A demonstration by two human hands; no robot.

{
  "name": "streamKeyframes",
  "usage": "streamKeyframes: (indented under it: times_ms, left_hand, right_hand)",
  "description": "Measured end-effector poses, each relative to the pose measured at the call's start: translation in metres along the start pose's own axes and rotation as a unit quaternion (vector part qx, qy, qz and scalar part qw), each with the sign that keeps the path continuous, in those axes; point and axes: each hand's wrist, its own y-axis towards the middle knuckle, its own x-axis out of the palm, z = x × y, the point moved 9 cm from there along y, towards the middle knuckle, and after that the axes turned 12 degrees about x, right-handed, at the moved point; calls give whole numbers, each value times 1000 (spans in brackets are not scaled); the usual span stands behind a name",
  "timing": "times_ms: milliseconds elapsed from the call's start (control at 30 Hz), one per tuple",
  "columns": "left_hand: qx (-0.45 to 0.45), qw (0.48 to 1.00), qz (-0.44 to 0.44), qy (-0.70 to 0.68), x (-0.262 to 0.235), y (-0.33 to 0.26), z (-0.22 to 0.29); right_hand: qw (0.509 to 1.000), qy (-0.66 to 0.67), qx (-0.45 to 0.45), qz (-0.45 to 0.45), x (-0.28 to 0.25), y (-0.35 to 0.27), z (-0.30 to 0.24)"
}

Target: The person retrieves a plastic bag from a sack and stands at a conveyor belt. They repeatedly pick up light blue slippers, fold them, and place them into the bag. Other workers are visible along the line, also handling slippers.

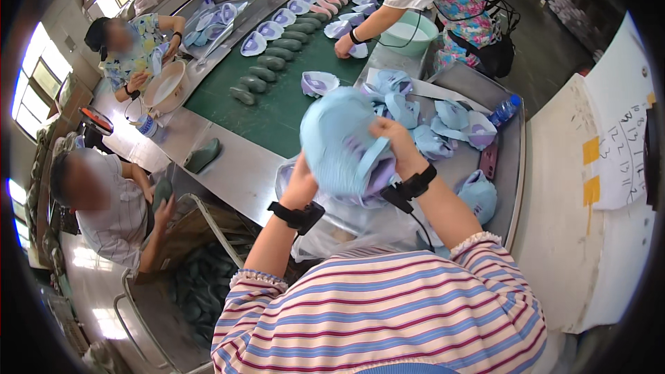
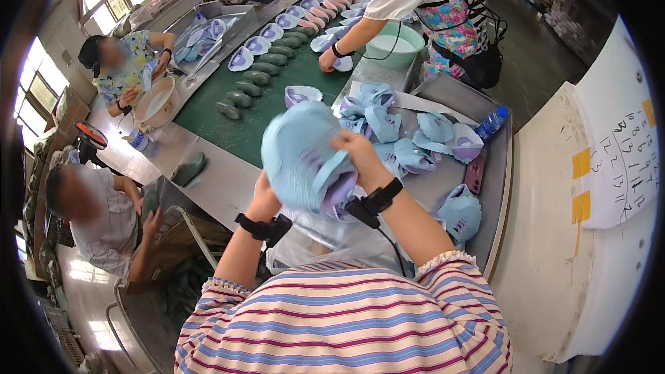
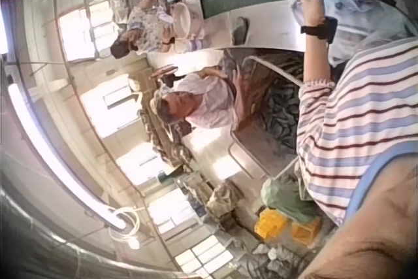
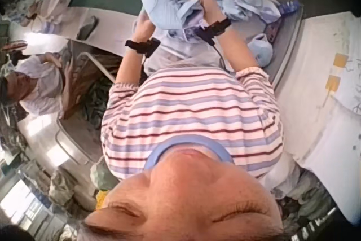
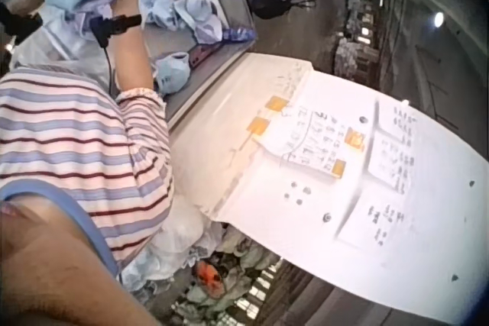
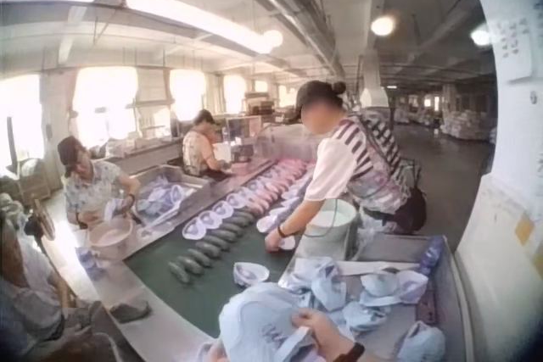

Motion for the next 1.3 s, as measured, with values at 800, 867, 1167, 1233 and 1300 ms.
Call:
streamKeyframes:
  times_ms: [800,867,1167,1233,1300]
  left_hand:
    - [-122,982,42,135,-27,96,-29]
    - [-26,982,180,46,-81,135,3]
    - [-41,879,465,99,-378,130,-68]
    - [61,883,460,65,-415,162,-31]
    - [84,897,427,74,-413,202,12]
  right_hand:
    - [944,-58,-203,254,-86,3,-27]
    - [934,-185,-197,235,-85,1,-22]
    - [951,-252,177,-31,-61,-11,111]
    - [952,-256,168,-20,-65,-9,109]
    - [957,-235,167,9,-64,-10,100]
